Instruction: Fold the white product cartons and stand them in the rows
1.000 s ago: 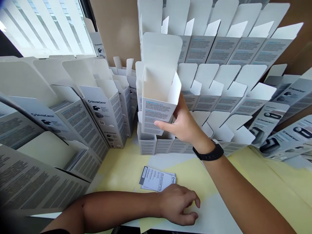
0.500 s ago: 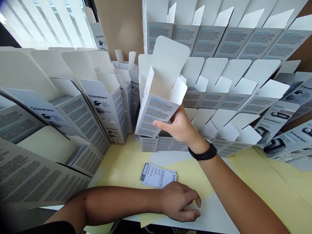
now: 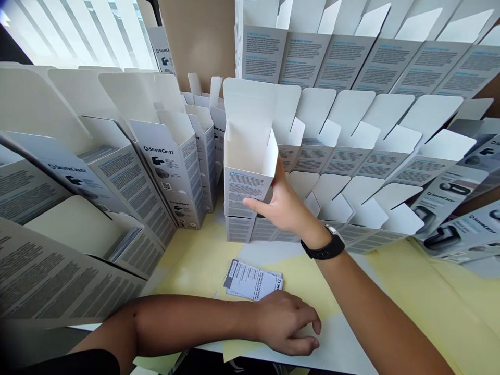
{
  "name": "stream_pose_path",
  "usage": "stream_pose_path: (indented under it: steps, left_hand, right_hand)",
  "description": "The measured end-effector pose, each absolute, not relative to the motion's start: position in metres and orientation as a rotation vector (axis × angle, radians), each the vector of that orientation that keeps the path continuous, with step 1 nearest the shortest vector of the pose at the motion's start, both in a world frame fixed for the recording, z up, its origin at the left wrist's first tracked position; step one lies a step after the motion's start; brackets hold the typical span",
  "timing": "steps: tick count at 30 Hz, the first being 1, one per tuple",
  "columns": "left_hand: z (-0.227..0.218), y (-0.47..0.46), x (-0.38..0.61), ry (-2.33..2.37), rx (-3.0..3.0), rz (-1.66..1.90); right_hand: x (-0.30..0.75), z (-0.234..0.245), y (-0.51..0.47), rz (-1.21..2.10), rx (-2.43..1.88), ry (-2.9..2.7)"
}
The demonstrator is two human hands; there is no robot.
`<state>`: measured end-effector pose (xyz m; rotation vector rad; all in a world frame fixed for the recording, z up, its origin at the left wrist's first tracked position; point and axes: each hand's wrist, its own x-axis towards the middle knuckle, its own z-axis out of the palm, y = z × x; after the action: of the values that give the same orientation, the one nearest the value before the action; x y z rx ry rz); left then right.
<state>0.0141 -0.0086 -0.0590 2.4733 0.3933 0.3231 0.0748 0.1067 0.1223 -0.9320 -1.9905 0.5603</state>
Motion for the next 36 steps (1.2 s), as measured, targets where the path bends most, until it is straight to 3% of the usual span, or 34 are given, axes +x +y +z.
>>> stream_pose_path:
  steps: [9, 19, 26, 31, 36]
  left_hand:
    - [-0.056, -0.008, 0.013, 0.374, 2.505, 0.306]
    - [-0.061, -0.010, 0.012, 0.342, 2.609, 0.460]
    - [-0.060, -0.015, 0.012, 0.256, 2.695, 0.483]
    - [-0.048, -0.015, 0.014, 0.151, 2.823, 0.400]
    - [-0.032, -0.011, 0.017, 0.158, 2.916, 0.179]
  right_hand:
    - [0.069, 0.117, 0.102, 0.242, -1.003, -2.017]
    - [0.097, 0.115, 0.025, 0.224, -0.872, -1.683]
    - [0.145, 0.031, -0.062, 0.555, -1.045, -1.434]
    - [0.162, -0.038, -0.112, 0.611, -1.231, -1.087]
    - [0.173, -0.056, -0.147, 0.612, -1.360, -1.151]
